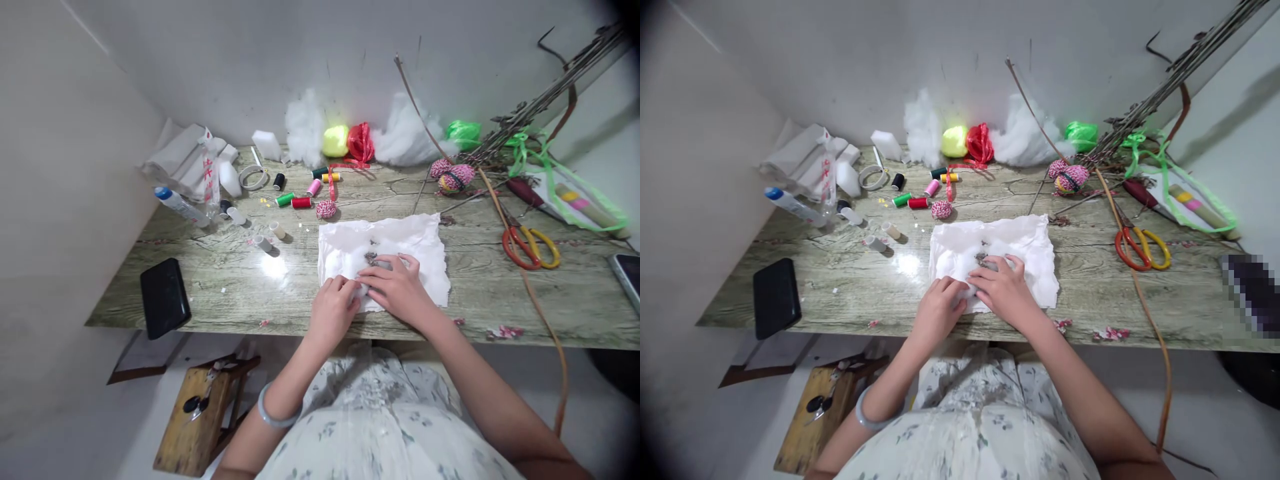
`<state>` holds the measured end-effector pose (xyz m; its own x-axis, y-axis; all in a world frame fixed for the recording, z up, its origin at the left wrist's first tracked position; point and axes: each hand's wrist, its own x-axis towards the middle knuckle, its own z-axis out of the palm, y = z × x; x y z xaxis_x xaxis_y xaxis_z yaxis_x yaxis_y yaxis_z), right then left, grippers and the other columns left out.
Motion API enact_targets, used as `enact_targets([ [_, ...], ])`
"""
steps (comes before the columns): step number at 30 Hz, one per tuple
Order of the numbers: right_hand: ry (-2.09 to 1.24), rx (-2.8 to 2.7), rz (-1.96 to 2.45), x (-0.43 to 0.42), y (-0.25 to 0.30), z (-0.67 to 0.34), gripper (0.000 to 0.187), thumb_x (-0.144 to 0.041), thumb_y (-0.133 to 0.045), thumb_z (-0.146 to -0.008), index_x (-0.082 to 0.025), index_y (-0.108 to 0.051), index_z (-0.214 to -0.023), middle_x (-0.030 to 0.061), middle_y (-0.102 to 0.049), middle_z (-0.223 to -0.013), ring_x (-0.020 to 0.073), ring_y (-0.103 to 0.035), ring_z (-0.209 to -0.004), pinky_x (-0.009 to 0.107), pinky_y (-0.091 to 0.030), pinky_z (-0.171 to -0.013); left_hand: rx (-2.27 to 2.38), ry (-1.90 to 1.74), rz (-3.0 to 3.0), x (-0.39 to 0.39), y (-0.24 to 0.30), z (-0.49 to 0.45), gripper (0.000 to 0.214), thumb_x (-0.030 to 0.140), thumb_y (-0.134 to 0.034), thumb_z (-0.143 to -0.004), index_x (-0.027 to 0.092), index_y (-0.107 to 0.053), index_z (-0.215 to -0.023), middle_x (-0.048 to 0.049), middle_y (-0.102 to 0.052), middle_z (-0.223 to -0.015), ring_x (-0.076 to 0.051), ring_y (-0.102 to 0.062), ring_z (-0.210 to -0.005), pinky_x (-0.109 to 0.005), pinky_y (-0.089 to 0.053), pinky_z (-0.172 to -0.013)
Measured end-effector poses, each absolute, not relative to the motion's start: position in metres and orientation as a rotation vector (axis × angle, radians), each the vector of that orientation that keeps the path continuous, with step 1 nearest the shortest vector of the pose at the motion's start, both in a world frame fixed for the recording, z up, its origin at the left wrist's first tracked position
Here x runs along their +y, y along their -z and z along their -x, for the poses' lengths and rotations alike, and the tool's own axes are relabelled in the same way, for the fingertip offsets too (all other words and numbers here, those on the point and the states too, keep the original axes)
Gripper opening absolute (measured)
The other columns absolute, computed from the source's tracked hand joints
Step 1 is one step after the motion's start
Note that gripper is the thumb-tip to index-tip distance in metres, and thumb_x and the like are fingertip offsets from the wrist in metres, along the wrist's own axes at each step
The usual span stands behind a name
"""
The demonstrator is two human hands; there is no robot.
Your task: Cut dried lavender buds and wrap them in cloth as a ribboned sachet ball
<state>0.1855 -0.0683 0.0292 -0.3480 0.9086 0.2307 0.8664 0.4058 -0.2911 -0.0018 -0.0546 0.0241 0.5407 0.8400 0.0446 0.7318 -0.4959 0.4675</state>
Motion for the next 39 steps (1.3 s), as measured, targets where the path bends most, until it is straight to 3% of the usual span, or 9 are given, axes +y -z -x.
enact_targets([
  [9,-0.165,-2.191,1.547,-0.06,-0.019,-0.185,0.016,-0.026,-0.062,-0.086,-0.037,-0.071,-0.093,-0.0046,-0.074,-0.095,0.0238,-0.051,-0.112,0.052,-0.015,-0.101,1.255,-0.567,-2.137,-0.055,-0.027,0.026,0.012,0.015,-0.051,-0.084,0.021,-0.057,-0.092,-0.0037,-0.055,-0.093,-0.02,-0.049,-0.09,-0.034,-0.042,-0.083],
  [17,-0.137,-2.178,1.557,-0.059,-0.016,-0.184,0.014,-0.029,-0.06,-0.088,-0.037,-0.072,-0.089,-0.0063,-0.074,-0.094,0.0216,-0.052,-0.108,0.05,-0.015,-0.1,1.191,-0.685,-1.786,-0.063,-0.045,0.059,0.007,0.023,-0.053,-0.084,0.021,-0.06,-0.081,-0.004,-0.056,-0.088,-0.019,-0.051,-0.087,-0.032,-0.042,-0.077],
  [21,-0.16,-2.172,1.552,-0.059,-0.013,-0.184,0.014,-0.028,-0.06,-0.087,-0.037,-0.071,-0.089,-0.0062,-0.074,-0.094,0.0217,-0.052,-0.108,0.051,-0.014,-0.1,1.16,-0.978,-1.447,-0.055,-0.058,0.095,0.015,0.034,-0.057,-0.081,0.021,-0.056,-0.073,-0.0028,-0.053,-0.083,-0.016,-0.051,-0.078,-0.028,-0.043,-0.068],
  [25,-0.199,-2.214,1.546,-0.061,-0.019,-0.183,0.014,-0.026,-0.06,-0.086,-0.034,-0.07,-0.092,-0.004,-0.072,-0.101,0.0231,-0.05,-0.109,0.052,-0.014,-0.101,1.334,-1.289,-1.331,-0.042,-0.066,0.113,0.012,0.033,-0.06,-0.08,0.022,-0.056,-0.081,-0.0007,-0.055,-0.087,-0.013,-0.052,-0.078,-0.024,-0.043,-0.07],
  [29,-0.279,-2.143,1.57,-0.062,-0.047,-0.188,0.033,-0.025,-0.059,-0.083,-0.033,-0.064,-0.114,0.0012,-0.063,-0.119,0.0267,-0.047,-0.11,0.051,-0.022,-0.098,1.377,-1.08,-1.553,-0.031,-0.068,0.086,0.011,0.032,-0.058,-0.084,0.022,-0.058,-0.087,0.0015,-0.057,-0.081,-0.011,-0.051,-0.072,-0.022,-0.041,-0.066],
  [34,-0.642,-1.837,1.459,-0.049,-0.078,-0.187,0.049,-0.032,-0.057,-0.083,-0.03,-0.051,-0.131,0.0051,-0.061,-0.12,0.0235,-0.055,-0.102,0.041,-0.04,-0.092,1.272,-0.956,-1.872,-0.017,-0.071,0.026,0.004,0.025,-0.055,-0.085,0.021,-0.057,-0.086,-0.0006,-0.059,-0.084,-0.014,-0.053,-0.08,-0.025,-0.042,-0.07],
  [36,-0.843,-1.779,1.415,-0.041,-0.081,-0.183,0.045,-0.03,-0.058,-0.081,-0.028,-0.056,-0.126,0.0034,-0.065,-0.11,0.0191,-0.06,-0.087,0.035,-0.047,-0.081,1.196,-0.917,-1.946,-0.013,-0.072,0.01,0.005,0.022,-0.054,-0.084,0.021,-0.057,-0.089,-0.0021,-0.061,-0.088,-0.016,-0.055,-0.085,-0.027,-0.043,-0.072],
  [39,-1.033,-1.76,1.387,-0.019,-0.078,-0.185,0.02,-0.027,-0.054,-0.081,-0.023,-0.069,-0.094,0.0005,-0.07,-0.083,0.0159,-0.062,-0.07,0.03,-0.05,-0.067,1.179,-0.931,-1.923,-0.01,-0.067,0.004,0.019,0.022,-0.056,-0.083,0.022,-0.051,-0.101,-0.0035,-0.062,-0.096,-0.017,-0.057,-0.091,-0.029,-0.045,-0.075],
])
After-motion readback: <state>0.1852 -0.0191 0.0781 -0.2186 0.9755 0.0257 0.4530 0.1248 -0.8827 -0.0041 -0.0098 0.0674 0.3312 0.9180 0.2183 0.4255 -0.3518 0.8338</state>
